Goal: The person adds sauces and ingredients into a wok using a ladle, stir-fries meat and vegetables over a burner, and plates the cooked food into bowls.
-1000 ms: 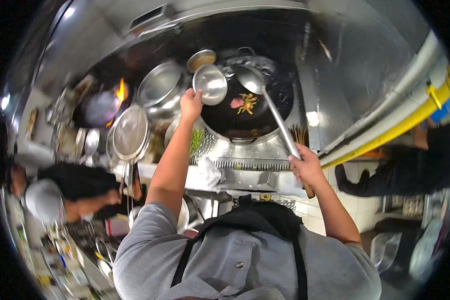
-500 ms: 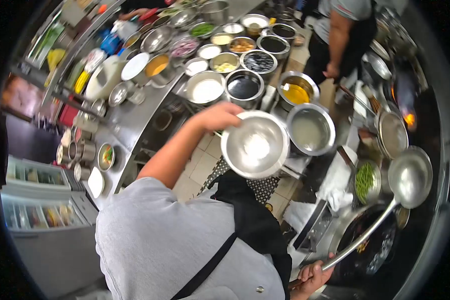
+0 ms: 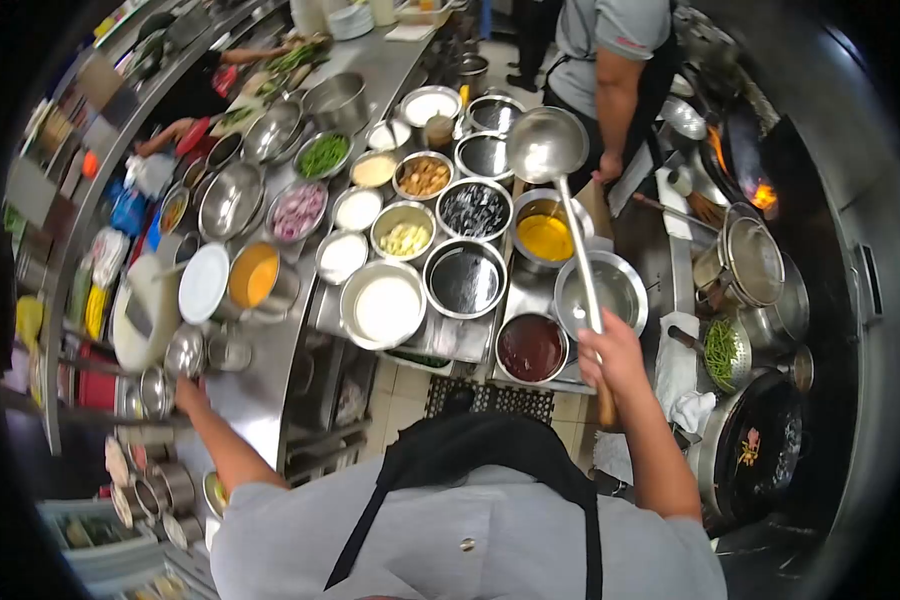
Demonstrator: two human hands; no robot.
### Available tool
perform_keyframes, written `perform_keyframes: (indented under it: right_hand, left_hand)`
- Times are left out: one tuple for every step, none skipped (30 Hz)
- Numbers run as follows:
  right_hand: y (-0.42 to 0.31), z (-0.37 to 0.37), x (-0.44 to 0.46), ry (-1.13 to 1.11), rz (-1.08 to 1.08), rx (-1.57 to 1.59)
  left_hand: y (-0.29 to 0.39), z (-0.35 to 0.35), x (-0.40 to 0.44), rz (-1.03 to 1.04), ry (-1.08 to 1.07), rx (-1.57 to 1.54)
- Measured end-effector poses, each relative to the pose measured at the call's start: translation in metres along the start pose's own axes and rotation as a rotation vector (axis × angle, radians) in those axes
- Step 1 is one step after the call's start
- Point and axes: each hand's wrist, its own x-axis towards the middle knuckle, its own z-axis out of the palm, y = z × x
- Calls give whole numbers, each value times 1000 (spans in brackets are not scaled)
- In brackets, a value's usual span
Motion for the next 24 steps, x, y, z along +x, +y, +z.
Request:
perform_keyframes:
  right_hand:
    - [-8,11,28,17,-6,-9]
    - [-16,20,55,22,-28,-55]
    - [-22,28,81,25,-48,-101]
    - [-27,36,106,44,-75,-130]
    - [-31,45,130,62,-98,-161]
    - [-35,52,154,91,-114,-235]
    - [-39,56,176,119,-129,-308]
    - [-41,59,196,124,-131,-311]
    - [-43,62,214,119,-134,-312]
    - [-45,67,225,113,-134,-314]
    - [-45,69,233,115,-129,-316]
    - [-46,73,239,115,-116,-300]
    - [-48,75,245,115,-105,-286]
    - [-48,76,252,118,-103,-289]
    - [-46,76,259,124,-115,-328]
    - [-46,78,264,130,-127,-368]
    - [-47,78,268,130,-126,-368]
    - [-49,80,272,142,-113,-383]
    - [-50,83,275,154,-102,-399]
    - [-50,83,280,153,-107,-399]
    - [-48,81,286,152,-91,-384]
    - [-48,80,290,152,-76,-367]
    - [-48,81,291,154,-82,-364]
    - [-49,82,291,161,-74,-335]
  left_hand:
    - [-4,-3,8,-42,21,14]
    - [-14,-3,13,31,-21,47]
    - [-16,-5,18,-11,-26,102]
    - [-17,-8,21,-53,-27,161]
    - [-17,-11,23,-62,-39,161]
    - [-17,-15,24,-60,-14,260]
    - [-17,-16,25,-56,13,357]
    - [-19,-17,27,-60,9,357]
    - [-20,-21,30,-44,0,336]
    - [-19,-22,30,-29,-7,318]
    - [-17,-22,31,-32,-6,323]
    - [-9,-21,22,-31,56,400]
    - [-2,-19,11,-32,118,475]
    - [4,-18,6,-35,117,477]
    - [10,-18,2,211,140,646]
    - [18,-18,-6,461,162,809]
    - [23,-17,-14,461,162,810]
    - [31,-10,-30,612,189,823]
    - [39,-1,-45,763,217,831]
    - [50,8,-61,762,218,827]
    - [65,17,-77,757,208,759]
    - [78,25,-90,752,196,690]
    - [88,30,-99,753,195,683]
    - [97,34,-107,844,185,659]
